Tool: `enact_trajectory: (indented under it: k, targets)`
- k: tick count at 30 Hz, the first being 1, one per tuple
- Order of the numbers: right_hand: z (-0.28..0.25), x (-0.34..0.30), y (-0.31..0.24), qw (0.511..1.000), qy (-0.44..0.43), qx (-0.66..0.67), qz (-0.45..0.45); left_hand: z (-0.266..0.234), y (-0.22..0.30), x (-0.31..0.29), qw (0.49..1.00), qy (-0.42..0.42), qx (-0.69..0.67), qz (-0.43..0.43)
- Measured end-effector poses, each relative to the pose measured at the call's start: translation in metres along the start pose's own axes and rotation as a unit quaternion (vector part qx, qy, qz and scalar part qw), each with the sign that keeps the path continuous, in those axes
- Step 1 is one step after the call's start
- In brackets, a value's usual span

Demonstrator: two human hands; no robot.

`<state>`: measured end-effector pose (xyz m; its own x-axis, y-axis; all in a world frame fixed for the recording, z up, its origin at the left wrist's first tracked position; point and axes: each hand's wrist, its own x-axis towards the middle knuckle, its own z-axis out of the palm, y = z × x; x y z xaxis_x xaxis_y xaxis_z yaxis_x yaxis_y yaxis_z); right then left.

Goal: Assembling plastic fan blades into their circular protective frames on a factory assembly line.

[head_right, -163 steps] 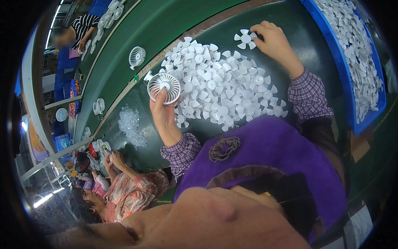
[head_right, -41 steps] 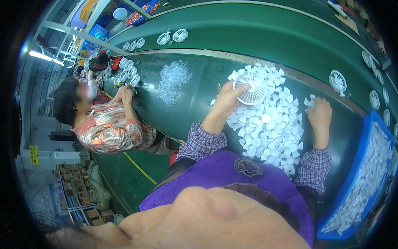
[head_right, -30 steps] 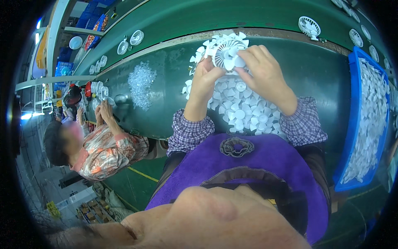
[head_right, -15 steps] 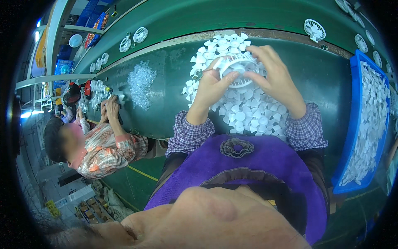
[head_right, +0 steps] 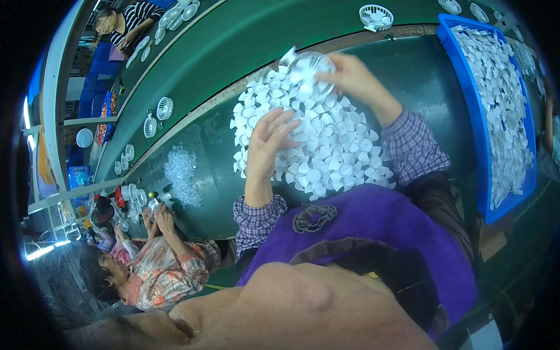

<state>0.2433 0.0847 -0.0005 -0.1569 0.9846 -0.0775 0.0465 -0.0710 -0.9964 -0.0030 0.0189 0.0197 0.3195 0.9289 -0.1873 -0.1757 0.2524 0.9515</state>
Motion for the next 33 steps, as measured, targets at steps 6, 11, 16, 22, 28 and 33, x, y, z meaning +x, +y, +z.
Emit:
enact_trajectory:
  k: [6, 11, 16, 22, 28, 33]
  targets:
    - [-0.104, 0.051, 0.061, 0.962, 0.263, -0.035, -0.060, -0.016, -0.003, -0.011, 0.998, 0.055, -0.030, 0.008]
    - [-0.157, 0.072, 0.100, 0.923, 0.316, -0.190, -0.106, -0.035, 0.004, -0.022, 0.992, 0.112, -0.025, 0.044]
    - [-0.136, 0.052, 0.073, 0.821, 0.377, -0.366, -0.222, -0.059, 0.002, -0.036, 0.981, 0.168, -0.034, 0.088]
    - [-0.071, -0.024, -0.008, 0.969, -0.006, -0.242, -0.045, -0.099, -0.019, -0.066, 0.925, 0.354, 0.014, 0.137]
    - [-0.090, -0.121, 0.005, 0.909, -0.277, -0.307, -0.040, -0.130, -0.056, -0.079, 0.856, 0.487, 0.030, 0.170]
    - [-0.048, -0.172, 0.024, 0.927, -0.329, -0.181, 0.009, -0.121, -0.066, -0.069, 0.852, 0.488, 0.075, 0.175]
